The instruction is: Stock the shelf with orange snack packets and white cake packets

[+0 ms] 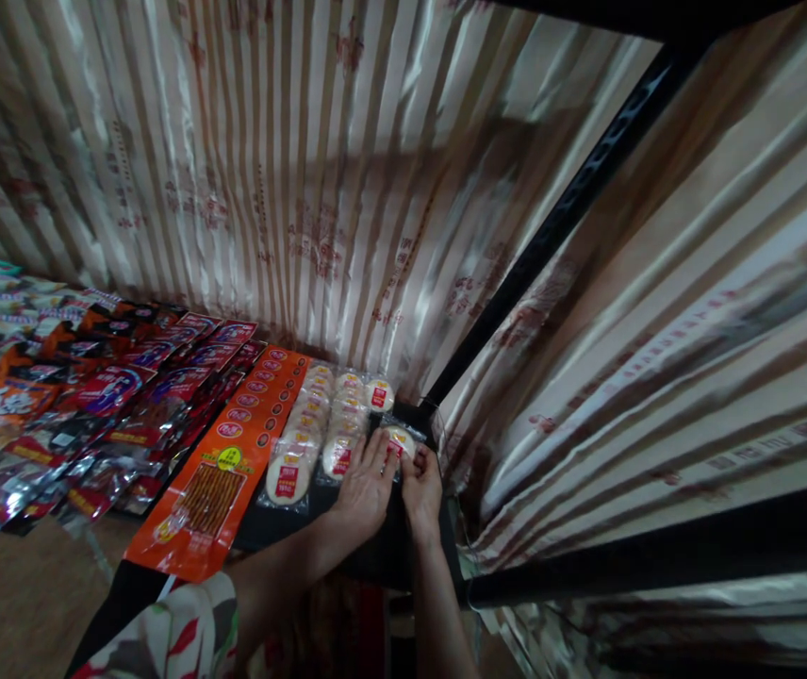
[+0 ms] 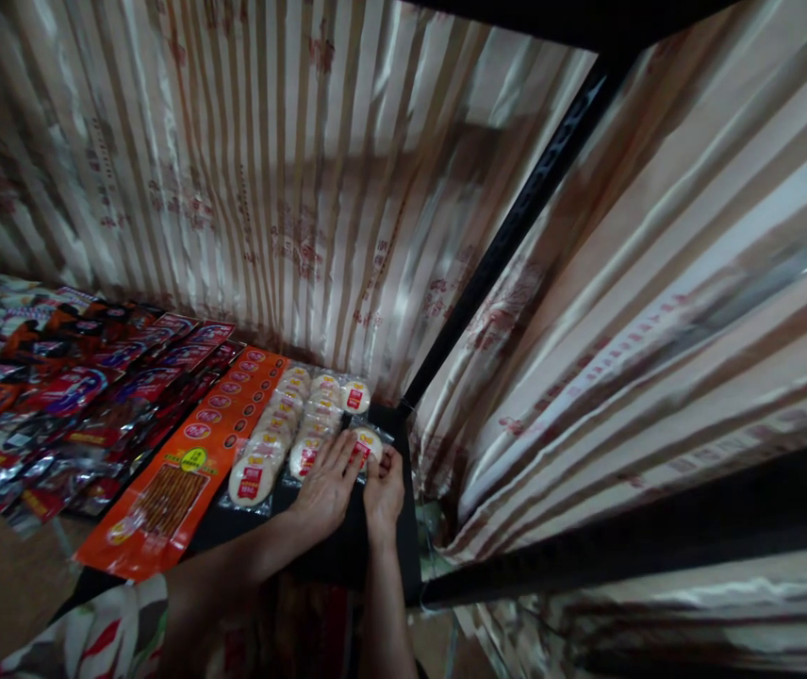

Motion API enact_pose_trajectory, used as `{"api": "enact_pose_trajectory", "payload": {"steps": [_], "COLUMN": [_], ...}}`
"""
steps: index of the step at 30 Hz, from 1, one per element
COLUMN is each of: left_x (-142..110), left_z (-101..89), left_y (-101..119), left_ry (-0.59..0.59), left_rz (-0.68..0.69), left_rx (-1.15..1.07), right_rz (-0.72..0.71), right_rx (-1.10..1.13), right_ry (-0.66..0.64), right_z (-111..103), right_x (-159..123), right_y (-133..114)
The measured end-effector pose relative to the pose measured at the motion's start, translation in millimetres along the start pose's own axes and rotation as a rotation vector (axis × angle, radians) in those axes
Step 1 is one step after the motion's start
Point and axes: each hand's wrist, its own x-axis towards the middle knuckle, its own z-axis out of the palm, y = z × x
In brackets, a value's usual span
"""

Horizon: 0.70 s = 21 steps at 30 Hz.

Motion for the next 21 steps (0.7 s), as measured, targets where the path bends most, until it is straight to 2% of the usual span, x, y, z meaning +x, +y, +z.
{"api": "enact_pose_trajectory", "payload": {"steps": [4,8,12,14,17,21], "left_x": [-3.3,-20.9,-47.4,-62.0,-82.2,-97.7], "left_z": [3.7,-4.1,-17.1,-17.8,-6.7,15.8], "left_y": [-2.0,-1.1,1.5,0.6,-5.9,-19.9], "left_ry": [0.057,0.118,0.130,0.134,0.160,0.245], "left_rz": [-0.022,-0.040,-0.063,-0.059,-0.073,-0.104], "left_rx": [-0.001,-0.007,-0.004,0.005,0.030,0.096], "right_rz": [-0.021,-0.037,-0.045,-0.047,-0.034,-0.020], "right_rx": [0.031,0.083,0.171,0.186,0.172,0.138], "right_ry": [-0.011,-0.019,-0.104,-0.178,-0.263,-0.256], "right_z": [3.8,2.5,3.1,8.0,21.1,39.8], "right_x": [-1.1,-11.2,-30.6,-42.1,-55.9,-61.9], "right_y": [-5.3,-11.7,-17.5,-17.6,-12.7,-4.4]}}
